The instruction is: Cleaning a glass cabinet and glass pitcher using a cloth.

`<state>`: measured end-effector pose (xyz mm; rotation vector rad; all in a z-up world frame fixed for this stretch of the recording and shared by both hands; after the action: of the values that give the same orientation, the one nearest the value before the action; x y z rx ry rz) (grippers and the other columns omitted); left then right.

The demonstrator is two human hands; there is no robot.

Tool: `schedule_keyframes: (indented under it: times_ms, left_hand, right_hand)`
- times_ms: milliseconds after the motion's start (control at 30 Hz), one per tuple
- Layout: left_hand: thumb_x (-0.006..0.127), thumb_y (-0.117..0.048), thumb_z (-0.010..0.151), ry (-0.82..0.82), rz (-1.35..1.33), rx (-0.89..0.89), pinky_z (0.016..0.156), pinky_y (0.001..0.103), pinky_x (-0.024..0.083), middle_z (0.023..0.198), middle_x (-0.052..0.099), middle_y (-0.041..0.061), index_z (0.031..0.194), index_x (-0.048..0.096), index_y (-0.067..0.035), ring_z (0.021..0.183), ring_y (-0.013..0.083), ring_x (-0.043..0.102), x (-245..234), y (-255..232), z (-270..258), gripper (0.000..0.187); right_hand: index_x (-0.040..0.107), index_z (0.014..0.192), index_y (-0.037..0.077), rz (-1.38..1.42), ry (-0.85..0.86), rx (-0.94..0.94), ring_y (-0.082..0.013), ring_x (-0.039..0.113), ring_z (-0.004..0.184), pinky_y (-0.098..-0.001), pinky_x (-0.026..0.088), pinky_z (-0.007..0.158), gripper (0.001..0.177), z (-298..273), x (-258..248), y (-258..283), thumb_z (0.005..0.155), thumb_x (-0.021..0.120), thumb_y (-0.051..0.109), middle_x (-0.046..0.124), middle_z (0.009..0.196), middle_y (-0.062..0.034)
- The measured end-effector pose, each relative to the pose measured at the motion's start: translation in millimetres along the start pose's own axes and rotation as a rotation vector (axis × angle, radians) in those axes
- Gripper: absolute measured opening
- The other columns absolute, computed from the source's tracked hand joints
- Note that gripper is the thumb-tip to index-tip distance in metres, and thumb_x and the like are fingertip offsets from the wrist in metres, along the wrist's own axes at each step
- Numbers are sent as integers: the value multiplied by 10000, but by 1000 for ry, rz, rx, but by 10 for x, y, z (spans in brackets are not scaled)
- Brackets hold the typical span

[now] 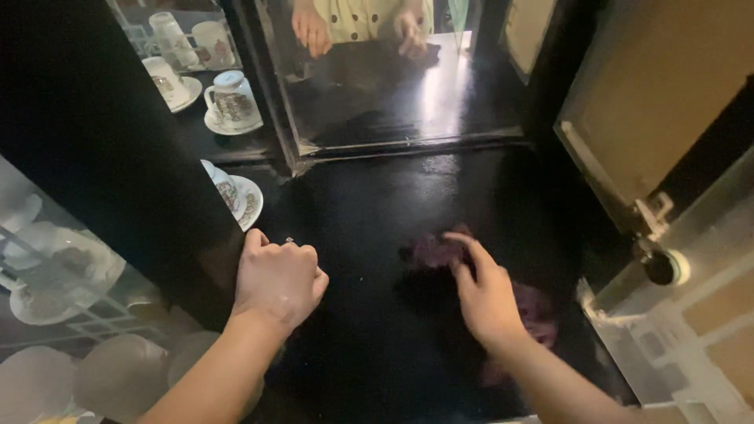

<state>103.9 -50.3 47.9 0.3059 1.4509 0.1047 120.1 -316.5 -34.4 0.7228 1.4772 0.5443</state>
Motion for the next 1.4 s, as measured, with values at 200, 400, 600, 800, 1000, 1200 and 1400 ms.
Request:
schedule_keyframes:
  times_ms: [200,400,600,800,1000,1200,1400]
  left_hand:
    - [647,-351,870,-46,-4,9,824,377,443,660,720,94,686,762,-135,618,231,702,1,8,-45,306]
    - [655,-341,861,-27,-35,-9,853,381,443,682,727,98,698,765,-128,657,236,719,-23,-1,-32,290]
    - [677,-356,843,-42,-43,5,835,400,446,700,726,111,721,767,-122,661,249,721,-15,-6,-40,279]
    - [675,-350,845,-73,-31,24,845,403,448,698,725,111,720,766,-126,660,252,721,-5,10,-8,272]
    - [658,-359,847,-75,-26,12,861,403,454,704,729,101,721,767,-141,674,247,725,-7,0,-43,274]
    - [632,-375,882,-44,2,-9,873,391,460,694,724,82,739,771,-148,677,224,728,-84,-56,-43,302]
    - [612,-369,898,-44,15,-15,893,377,461,683,730,72,755,771,-151,678,218,728,-46,-72,-38,306]
  right_hand:
    - [527,1469,294,563,142,302,-326,640,1220,-534,483,1068,509,246,-201,-438,967,458,351,670,1357,-121]
    - [388,1556,168,-190,-273,119,-444,330,1455,-535,350,1166,740,339,-525,-657,932,584,516,326,1613,-225]
    - [276,1579,347,-608,147,304,-420,13,1538,-635,168,1193,809,-104,-196,288,907,524,721,52,1680,-126]
    - [398,1533,263,-643,245,-157,-297,149,1565,-514,242,1229,813,-351,466,711,862,566,691,287,1648,-31]
    - [548,1462,232,-500,263,-436,-294,222,1505,-551,205,1173,593,-575,418,483,945,575,520,409,1589,-41]
    - [642,1348,219,-618,-223,-269,-294,390,1446,-486,336,1153,504,-647,-462,-330,922,564,476,543,1477,-46]
    - [567,1430,268,-607,-125,-141,-387,260,1487,-551,262,1161,723,-837,-568,-76,847,573,695,402,1569,-135]
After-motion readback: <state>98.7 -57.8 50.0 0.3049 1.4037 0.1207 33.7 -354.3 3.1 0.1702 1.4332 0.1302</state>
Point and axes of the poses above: each hand's wrist, its own z-axis towards the middle knuckle, its own x-axis out of the palm, y = z × x, the point moved 9 cm from there along z, towards the middle knuckle
